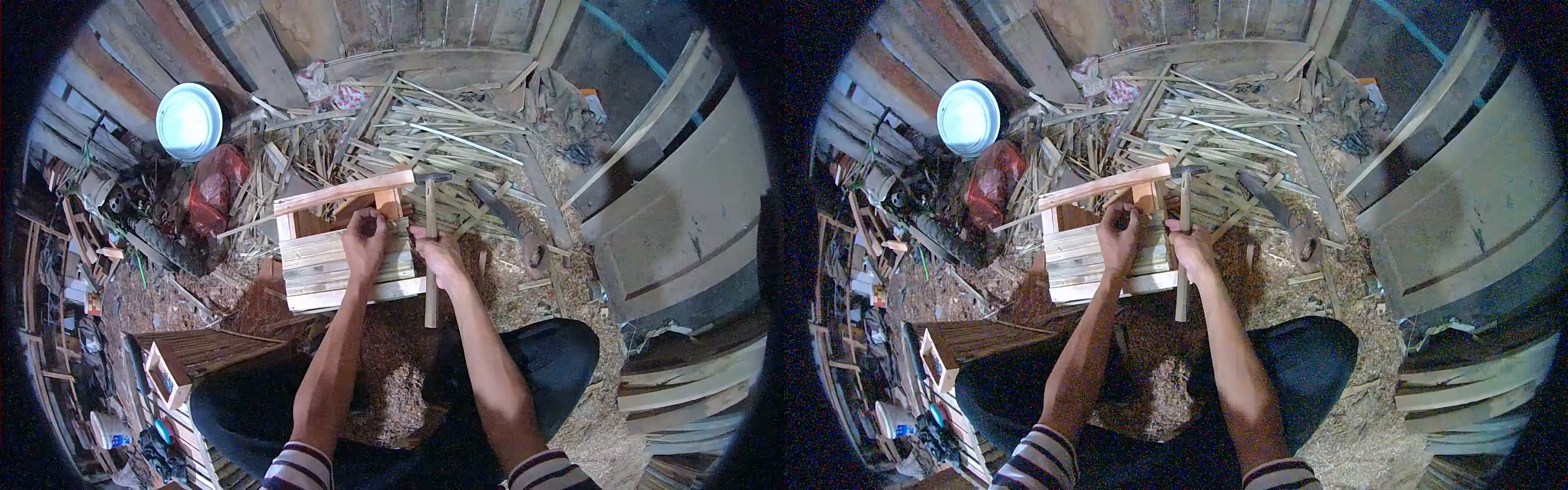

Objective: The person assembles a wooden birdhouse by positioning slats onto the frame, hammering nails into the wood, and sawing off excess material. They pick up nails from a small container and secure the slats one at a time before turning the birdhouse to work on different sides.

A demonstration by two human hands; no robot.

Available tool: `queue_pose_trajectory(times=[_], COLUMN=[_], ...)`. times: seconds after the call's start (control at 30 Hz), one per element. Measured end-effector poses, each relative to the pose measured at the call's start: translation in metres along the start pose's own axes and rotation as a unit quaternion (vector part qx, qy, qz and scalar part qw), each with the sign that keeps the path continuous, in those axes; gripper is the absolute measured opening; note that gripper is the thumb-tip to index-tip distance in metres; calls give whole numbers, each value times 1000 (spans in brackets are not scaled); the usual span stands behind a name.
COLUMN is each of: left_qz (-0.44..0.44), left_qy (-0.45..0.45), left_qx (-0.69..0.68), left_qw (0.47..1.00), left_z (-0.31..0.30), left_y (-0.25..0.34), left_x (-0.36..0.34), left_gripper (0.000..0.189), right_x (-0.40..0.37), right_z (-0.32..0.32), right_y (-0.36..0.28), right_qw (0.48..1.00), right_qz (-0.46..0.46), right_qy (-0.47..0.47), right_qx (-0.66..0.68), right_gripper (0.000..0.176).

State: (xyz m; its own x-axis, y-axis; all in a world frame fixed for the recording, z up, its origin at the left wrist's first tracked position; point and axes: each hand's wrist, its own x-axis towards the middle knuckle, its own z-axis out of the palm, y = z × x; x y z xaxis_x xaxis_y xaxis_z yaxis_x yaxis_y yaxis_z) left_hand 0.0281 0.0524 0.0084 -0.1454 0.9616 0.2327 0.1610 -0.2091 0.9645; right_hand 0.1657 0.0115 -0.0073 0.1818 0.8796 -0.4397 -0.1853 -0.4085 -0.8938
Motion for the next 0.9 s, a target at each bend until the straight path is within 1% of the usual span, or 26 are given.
queue_pose_trajectory(times=[0.03,0.1,0.17,0.23,0.3,0.43,0.47,0.5,0.53,0.57,0.6,0.63,0.7,0.77,0.83,0.87,0.9], left_qz=[0,-15,-19,-23,8,-13,62,136,136,98,61,62,-15,-11,-7,79,165], left_qy=[0,-33,-52,-71,-86,-69,-81,-93,-93,-91,-89,-90,-90,-84,-78,-86,-94], left_qx=[0,-15,-2,12,24,-10,44,97,98,68,38,38,16,12,8,84,158], left_qw=[1000,999,998,997,996,998,994,982,981,989,993,993,996,996,997,990,969], left_z=[0,0,-1,-3,-3,-1,-3,-4,-5,-4,-3,-4,-4,-2,-2,-4,-4], left_y=[0,1,3,-1,-4,-4,-11,-12,-13,-14,-11,-9,-7,-15,-11,-9,-7], left_x=[1,1,2,4,7,6,9,10,9,7,6,5,4,5,7,9,10], left_gripper=[10,10,12,13,14,14,14,15,15,16,17,17,18,16,14,14,13], right_x=[0,5,7,-2,0,7,7,6,5,3,2,3,8,12,10,11,14], right_z=[0,-1,-2,4,3,4,3,2,3,5,5,5,4,2,2,2,2], right_y=[-2,2,9,0,-1,4,5,4,2,1,3,4,5,11,15,15,18], right_qw=[1000,1000,1000,999,999,999,999,999,997,997,996,993,991,990,996,997,995], right_qz=[14,10,7,-20,-16,-24,-24,-45,-65,-65,-73,-82,-79,-74,-81,-81,-94], right_qy=[-5,-8,-11,27,26,21,22,13,5,5,9,13,11,8,-15,-15,-11], right_qx=[-1,-4,-7,-2,-14,-24,-24,-26,-28,-27,-55,-83,-103,-122,-14,-14,-37], right_gripper=[32,32,32,33,34,39,39,40,41,41,42,42,42,42,41,41,41])
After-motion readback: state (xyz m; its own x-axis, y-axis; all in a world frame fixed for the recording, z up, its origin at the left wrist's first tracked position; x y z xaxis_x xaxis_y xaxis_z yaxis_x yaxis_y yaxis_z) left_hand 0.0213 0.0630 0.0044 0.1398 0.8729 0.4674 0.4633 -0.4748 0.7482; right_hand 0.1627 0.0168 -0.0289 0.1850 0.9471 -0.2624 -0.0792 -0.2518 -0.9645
